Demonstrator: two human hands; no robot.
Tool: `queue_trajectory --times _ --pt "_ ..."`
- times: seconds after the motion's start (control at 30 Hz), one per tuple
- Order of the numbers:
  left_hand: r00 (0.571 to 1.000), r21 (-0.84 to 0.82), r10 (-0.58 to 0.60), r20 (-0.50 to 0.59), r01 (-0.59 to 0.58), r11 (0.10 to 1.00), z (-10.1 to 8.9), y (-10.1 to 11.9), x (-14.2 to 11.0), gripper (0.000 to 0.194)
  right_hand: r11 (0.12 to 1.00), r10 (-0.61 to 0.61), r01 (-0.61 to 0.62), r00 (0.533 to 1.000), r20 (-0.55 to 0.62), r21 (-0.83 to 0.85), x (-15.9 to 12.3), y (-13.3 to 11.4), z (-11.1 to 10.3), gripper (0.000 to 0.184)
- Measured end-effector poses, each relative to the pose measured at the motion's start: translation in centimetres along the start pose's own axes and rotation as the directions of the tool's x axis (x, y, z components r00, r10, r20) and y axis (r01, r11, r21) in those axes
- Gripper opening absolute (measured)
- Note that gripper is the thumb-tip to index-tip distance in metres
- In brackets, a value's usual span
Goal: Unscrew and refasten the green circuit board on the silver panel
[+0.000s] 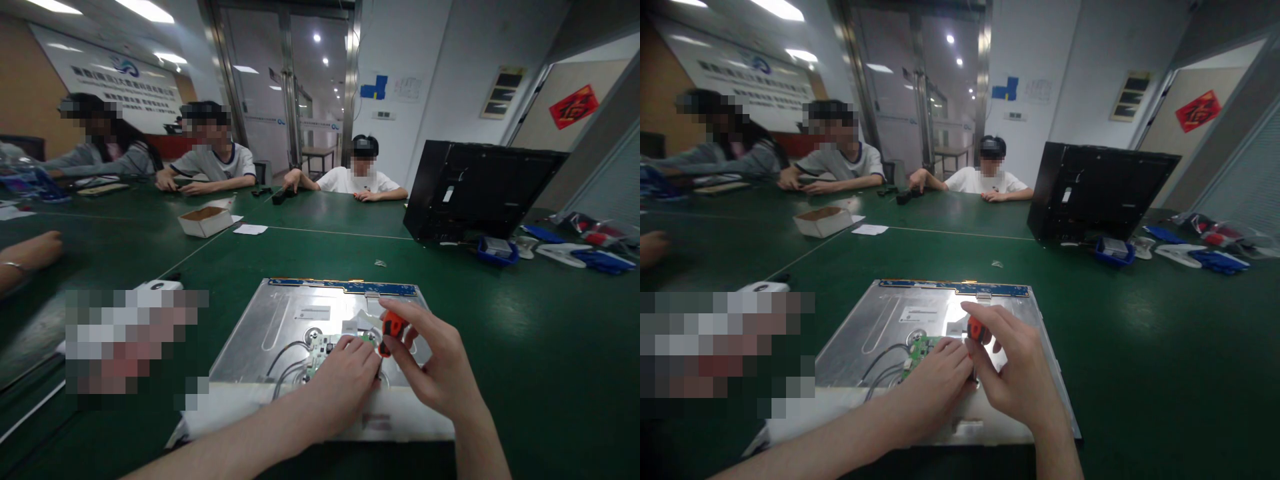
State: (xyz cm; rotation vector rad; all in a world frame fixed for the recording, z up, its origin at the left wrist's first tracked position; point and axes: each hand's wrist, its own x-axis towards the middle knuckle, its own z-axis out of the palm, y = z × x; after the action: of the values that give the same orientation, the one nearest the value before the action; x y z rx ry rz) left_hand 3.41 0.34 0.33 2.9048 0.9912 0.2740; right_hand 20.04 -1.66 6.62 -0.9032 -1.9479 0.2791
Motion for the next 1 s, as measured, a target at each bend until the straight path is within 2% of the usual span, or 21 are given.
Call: queue_trajectory --times 0.2,0.33,0.43,0.5,0.6,0.73,0.83,0.87,0.93,1.0 --pt "0.999 -0.059 -0.022 0.026 0.023 0.998 -0.9 0.0 -0.1 0.015 0.999 -0.021 0.016 0.995 -0.096 -0.051 0.1 0.0 -0.3 0.05" --pt "0.999 -0.185 -0.021 0.028 0.026 0.982 -2.2 0.0 -0.3 0.015 0.995 -0.056 0.032 0.958 -0.28 -0.09 -0.4 -0.2 -0.7 0.05" --pt "0.999 -0.272 -0.013 -0.048 0.0 0.962 -3.8 -0.4 -0.6 0.029 0.993 -0.052 0.006 0.917 -0.397 -0.115 -0.8 -0.5 -0.9 0.049" --pt "0.993 -0.318 -0.024 -0.117 -0.014 0.948 -5.1 -1.3 -1.2 0.036 0.991 -0.023 -0.036 0.904 -0.426 -0.131 -1.1 -0.7 -1.1 0.047" --pt "0.975 -0.321 -0.12 -0.188 0.054 0.945 -7.0 -3.6 -2.9 0.035 0.975 0.069 -0.153 0.899 -0.432 -0.163 -1.2 -1.0 -1.2 0.043" --pt "0.93 -0.24 -0.3 -0.214 0.248 0.939 -7.7 -7.7 -7.0 0.036 0.886 0.233 -0.354 0.898 -0.373 -0.299 -1.3 -1.0 -0.9 0.035" --pt "0.866 -0.156 -0.472 -0.166 0.45 0.879 -6.0 -10.3 -11.1 0.046 0.783 0.383 -0.425 0.905 -0.185 -0.454 -1.0 -0.1 0.2 0.024" --pt "0.835 -0.128 -0.526 -0.161 0.511 0.85 -5.1 -11.0 -12.5 0.05 0.721 0.471 -0.458 0.874 -0.117 -0.52 -0.8 0.3 0.8 0.021" --pt "0.809 -0.081 -0.566 -0.157 0.561 0.824 -3.0 -11.9 -15.0 0.055 0.628 0.637 -0.446 0.765 0.092 -0.637 -0.5 1.2 2.3 0.019" --pt "0.812 -0.062 -0.554 -0.185 0.553 0.831 -1.2 -12.4 -16.7 0.061 0.603 0.661 -0.445 0.743 0.102 -0.662 -0.3 1.9 3.7 0.017"
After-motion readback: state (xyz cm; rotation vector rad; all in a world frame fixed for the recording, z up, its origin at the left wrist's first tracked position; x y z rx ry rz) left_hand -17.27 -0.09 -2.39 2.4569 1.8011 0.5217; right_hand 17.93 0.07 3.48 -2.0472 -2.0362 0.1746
